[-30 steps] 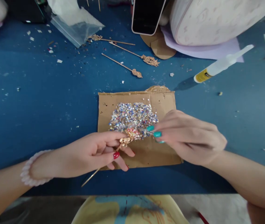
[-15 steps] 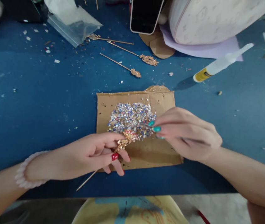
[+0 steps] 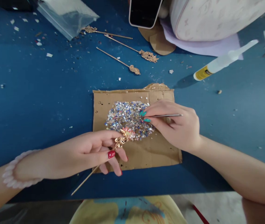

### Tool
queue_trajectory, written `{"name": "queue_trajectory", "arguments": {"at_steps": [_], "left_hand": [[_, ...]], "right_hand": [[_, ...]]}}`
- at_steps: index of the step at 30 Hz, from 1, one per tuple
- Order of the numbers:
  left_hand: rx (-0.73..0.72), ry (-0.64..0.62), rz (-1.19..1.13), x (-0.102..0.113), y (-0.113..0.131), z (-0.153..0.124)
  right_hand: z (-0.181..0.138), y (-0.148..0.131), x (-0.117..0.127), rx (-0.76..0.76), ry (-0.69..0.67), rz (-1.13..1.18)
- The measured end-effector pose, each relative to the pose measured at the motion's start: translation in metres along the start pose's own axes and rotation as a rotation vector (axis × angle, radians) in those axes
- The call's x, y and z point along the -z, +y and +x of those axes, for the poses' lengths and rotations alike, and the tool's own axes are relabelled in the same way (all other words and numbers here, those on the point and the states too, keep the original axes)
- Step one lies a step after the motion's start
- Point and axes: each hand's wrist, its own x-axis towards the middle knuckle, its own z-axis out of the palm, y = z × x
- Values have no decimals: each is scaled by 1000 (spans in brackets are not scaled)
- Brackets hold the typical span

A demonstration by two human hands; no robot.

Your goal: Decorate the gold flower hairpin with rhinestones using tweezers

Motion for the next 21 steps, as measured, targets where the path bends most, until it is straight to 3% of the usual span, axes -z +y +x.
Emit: {"name": "queue_trajectory", "arguments": {"at_steps": [21], "left_hand": [[41,-6,-49,-1,2,1]], "right_hand": [[-1,1,-1,-3,-20,-18]]}}
